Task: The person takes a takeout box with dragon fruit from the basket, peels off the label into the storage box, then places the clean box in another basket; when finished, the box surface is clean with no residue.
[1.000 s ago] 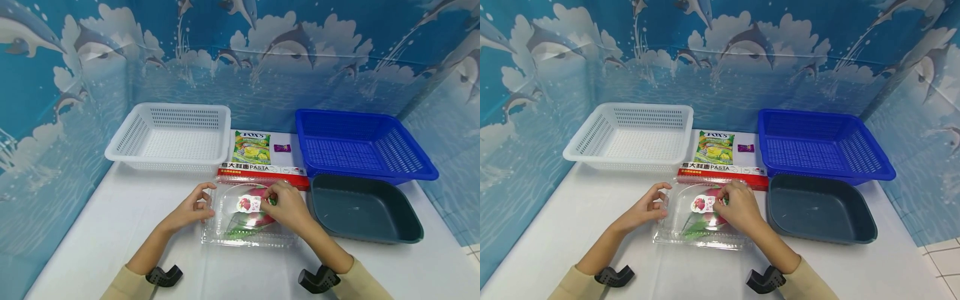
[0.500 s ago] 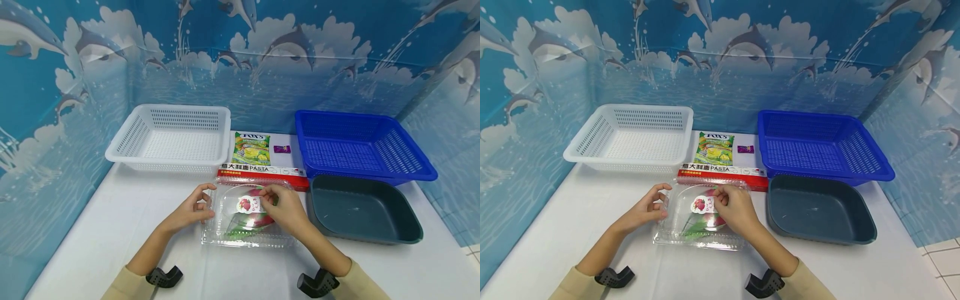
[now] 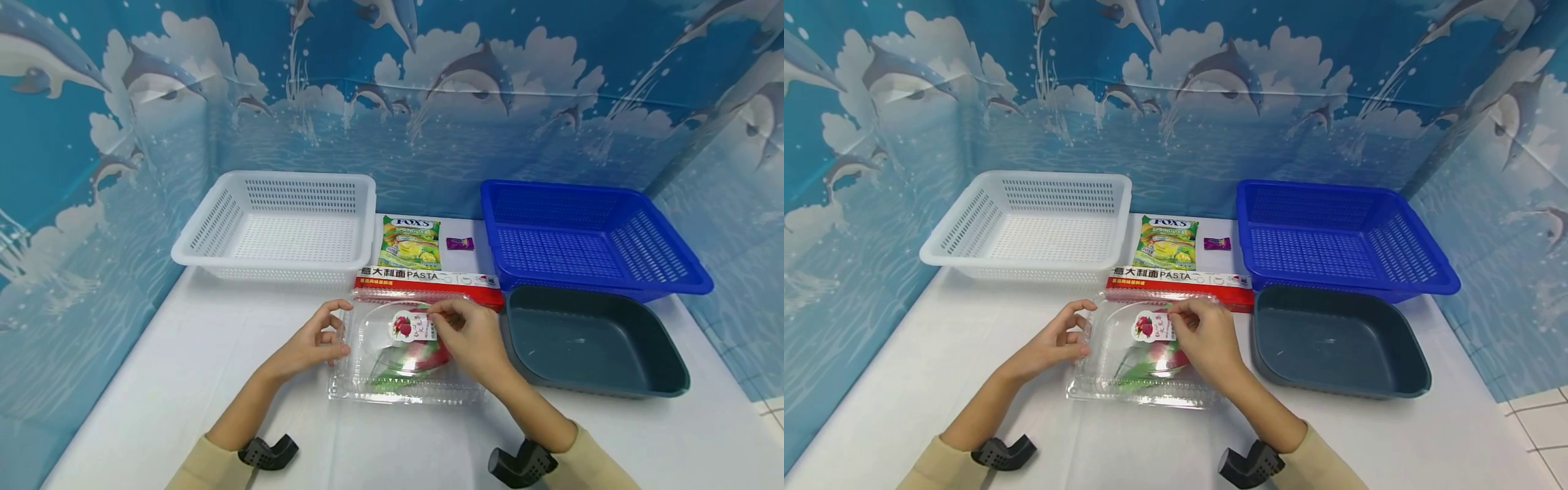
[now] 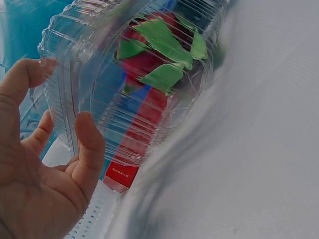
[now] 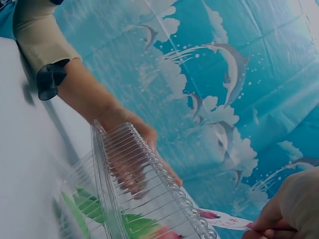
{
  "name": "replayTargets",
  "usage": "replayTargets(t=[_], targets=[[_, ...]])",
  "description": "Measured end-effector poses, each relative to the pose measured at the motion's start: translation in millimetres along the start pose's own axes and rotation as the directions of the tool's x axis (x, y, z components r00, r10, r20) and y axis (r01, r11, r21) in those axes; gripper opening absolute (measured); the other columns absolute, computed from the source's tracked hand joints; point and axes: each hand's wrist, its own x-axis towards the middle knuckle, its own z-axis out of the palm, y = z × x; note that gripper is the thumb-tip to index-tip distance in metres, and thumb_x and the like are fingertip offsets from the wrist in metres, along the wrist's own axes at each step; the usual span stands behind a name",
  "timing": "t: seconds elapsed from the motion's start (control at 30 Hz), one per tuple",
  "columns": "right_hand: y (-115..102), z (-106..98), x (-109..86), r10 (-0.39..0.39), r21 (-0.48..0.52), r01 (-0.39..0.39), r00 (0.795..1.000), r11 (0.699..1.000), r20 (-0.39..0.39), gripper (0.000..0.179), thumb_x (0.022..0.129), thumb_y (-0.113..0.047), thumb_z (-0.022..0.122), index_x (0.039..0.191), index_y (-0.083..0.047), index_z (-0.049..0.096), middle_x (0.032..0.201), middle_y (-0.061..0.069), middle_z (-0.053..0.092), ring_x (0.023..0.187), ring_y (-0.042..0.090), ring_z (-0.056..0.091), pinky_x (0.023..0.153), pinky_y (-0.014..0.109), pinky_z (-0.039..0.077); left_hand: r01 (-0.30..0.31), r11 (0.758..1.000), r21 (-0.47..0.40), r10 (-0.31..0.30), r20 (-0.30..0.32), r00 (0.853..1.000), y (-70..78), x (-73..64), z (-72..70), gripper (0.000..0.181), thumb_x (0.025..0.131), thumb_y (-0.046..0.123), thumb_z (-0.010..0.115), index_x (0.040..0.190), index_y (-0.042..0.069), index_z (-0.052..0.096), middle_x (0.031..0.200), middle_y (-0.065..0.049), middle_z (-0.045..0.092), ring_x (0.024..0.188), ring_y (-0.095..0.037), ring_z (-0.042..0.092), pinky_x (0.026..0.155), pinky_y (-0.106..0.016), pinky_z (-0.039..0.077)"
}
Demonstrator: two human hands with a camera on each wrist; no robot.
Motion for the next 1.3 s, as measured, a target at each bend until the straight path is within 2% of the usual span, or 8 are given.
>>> replayTargets(t=[0.33,0.6,0.8,0.97,1.3], targets=[[8.5,-11.6,0.1,0.043,0.09,-0.044,0.999,0.995,0.019,0.01,0.089,-0.004,0.07,0.098,-0.002,0.074,0.087,0.005,0.069,0.073,0.019,0.058,0.063,0.02,0.052,0.008,1.0,-0.005,-0.008,0.004,1.0,0.0,-0.3,0.1,0.068,0.086,0.009,0.071,0.141,0.008,0.03,0.103,-0.018,0.038,0.065,-0.009,0.05,0.058,-0.024,0.049],[9.9,-27.6,0.6,0.094,0.128,-0.095,0.995,0.987,0.018,0.012,0.091,-0.007,0.068,0.1,0.0,0.073,0.09,0.009,0.07,0.077,0.021,0.059,0.066,0.019,0.052,0.002,1.0,-0.009,-0.002,0.006,1.0,-1.2,-0.2,-0.1,0.068,0.087,0.008,0.071,0.141,0.007,0.03,0.102,-0.015,0.038,0.066,-0.009,0.05,0.058,-0.023,0.049],[10.5,-40.4,0.6,0.157,0.129,-0.159,0.987,0.979,0.022,0.016,0.092,-0.011,0.068,0.103,0.001,0.072,0.094,0.011,0.068,0.078,0.022,0.059,0.064,0.019,0.052,-0.003,1.0,-0.011,0.003,0.003,1.0,-1.7,-0.5,-0.1,0.068,0.086,0.007,0.07,0.141,0.006,0.03,0.101,-0.015,0.038,0.066,-0.009,0.051,0.057,-0.024,0.049],[16.0,-52.1,1.1,0.169,0.123,-0.168,0.986,0.978,0.001,0.018,0.093,-0.011,0.067,0.103,0.004,0.07,0.092,0.014,0.068,0.073,0.02,0.062,0.064,0.02,0.054,0.0,1.0,-0.001,0.0,0.0,1.0,-1.5,-0.3,0.6,0.067,0.087,0.006,0.07,0.141,0.007,0.03,0.101,-0.015,0.038,0.065,-0.009,0.05,0.057,-0.024,0.049],[28.3,-73.4,-2.5,0.216,0.122,-0.212,0.976,0.97,-0.018,0.026,0.095,-0.02,0.066,0.106,0.004,0.069,0.097,0.016,0.067,0.076,0.018,0.064,0.069,0.021,0.056,-0.009,1.0,-0.003,0.009,0.0,1.0,-2.3,-0.4,0.7,0.067,0.087,0.005,0.069,0.141,0.007,0.03,0.102,-0.016,0.038,0.065,-0.009,0.051,0.057,-0.024,0.049]])
